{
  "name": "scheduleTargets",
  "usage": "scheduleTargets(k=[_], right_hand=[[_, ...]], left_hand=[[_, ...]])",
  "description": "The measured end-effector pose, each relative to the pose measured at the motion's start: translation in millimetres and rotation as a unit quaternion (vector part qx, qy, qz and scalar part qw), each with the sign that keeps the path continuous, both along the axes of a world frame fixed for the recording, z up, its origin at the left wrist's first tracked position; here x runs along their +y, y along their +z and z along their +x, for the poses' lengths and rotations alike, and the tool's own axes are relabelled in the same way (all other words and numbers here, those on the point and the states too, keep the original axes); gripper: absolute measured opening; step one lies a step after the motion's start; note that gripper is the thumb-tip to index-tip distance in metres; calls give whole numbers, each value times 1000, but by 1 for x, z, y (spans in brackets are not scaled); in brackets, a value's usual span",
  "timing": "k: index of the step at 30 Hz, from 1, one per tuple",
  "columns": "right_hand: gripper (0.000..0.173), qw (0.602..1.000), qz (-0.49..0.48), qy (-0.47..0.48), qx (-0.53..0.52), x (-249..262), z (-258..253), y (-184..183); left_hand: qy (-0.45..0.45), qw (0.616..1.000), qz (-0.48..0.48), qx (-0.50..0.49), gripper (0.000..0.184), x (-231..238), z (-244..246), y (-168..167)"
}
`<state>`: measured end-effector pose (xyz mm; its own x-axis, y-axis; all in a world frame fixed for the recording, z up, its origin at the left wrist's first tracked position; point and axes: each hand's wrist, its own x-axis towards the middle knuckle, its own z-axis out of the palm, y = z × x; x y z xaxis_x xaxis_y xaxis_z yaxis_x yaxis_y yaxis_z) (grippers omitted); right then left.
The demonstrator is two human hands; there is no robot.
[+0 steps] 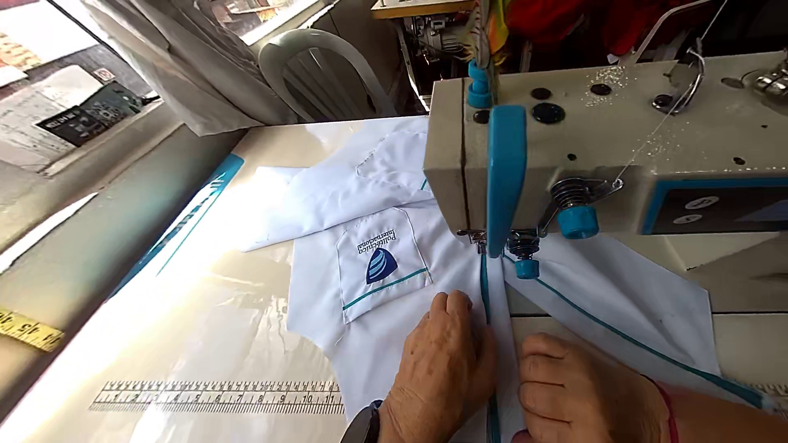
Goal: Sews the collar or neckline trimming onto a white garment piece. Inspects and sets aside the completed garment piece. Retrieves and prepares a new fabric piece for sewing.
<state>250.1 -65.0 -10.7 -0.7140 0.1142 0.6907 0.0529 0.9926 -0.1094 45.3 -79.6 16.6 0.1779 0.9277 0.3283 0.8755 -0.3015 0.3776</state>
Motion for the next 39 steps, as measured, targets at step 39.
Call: scheduleTargets(k=[39], right_hand=[[46, 983, -33, -154, -94, -1, -4, -6]], left_hand=[[-66, 994, 84, 11, 33, -7, -6, -11]])
